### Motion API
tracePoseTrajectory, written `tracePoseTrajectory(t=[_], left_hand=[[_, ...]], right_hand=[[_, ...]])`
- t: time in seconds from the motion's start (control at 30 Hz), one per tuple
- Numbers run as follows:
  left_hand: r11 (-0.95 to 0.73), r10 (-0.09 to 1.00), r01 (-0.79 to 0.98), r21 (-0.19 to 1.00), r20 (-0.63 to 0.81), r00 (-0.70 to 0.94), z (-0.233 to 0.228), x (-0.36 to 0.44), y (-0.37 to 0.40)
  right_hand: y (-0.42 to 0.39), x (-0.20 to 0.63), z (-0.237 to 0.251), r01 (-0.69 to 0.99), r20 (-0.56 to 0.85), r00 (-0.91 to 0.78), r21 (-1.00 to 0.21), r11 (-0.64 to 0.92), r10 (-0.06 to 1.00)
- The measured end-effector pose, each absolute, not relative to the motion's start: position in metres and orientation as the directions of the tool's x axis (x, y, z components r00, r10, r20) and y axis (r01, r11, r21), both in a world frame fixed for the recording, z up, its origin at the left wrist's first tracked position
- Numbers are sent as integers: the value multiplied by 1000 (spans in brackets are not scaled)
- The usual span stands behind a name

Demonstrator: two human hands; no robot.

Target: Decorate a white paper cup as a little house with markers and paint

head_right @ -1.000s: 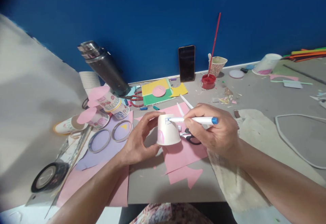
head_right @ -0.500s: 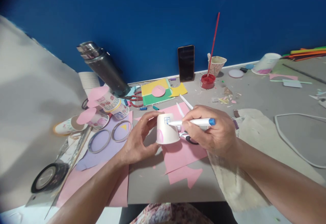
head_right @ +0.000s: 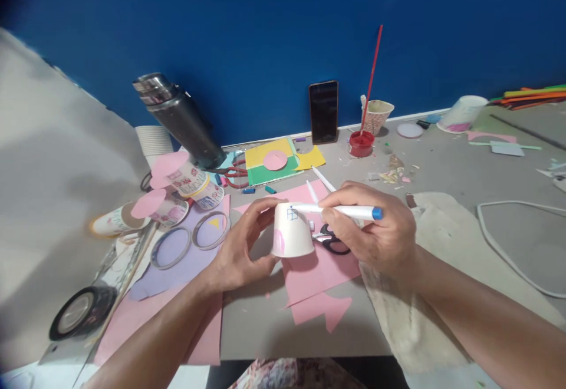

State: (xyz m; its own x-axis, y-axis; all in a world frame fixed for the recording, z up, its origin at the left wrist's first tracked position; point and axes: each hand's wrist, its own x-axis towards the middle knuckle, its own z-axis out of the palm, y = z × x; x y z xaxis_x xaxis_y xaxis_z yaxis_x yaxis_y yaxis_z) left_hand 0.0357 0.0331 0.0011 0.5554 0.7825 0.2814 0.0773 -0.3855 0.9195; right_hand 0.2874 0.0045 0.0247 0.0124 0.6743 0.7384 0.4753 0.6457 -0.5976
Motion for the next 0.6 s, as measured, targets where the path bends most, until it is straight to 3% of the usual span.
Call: tracePoseTrajectory(t=[0.27, 0.6], left_hand=[[-325, 777, -30, 945, 286, 561, -3, 33, 35], [-323, 774, -29, 946, 281, 568, -2, 33, 35]], right_hand=[[6, 291, 24, 482, 761, -2, -568, 667, 649], [6, 289, 25, 474, 754, 5, -580, 662, 657]])
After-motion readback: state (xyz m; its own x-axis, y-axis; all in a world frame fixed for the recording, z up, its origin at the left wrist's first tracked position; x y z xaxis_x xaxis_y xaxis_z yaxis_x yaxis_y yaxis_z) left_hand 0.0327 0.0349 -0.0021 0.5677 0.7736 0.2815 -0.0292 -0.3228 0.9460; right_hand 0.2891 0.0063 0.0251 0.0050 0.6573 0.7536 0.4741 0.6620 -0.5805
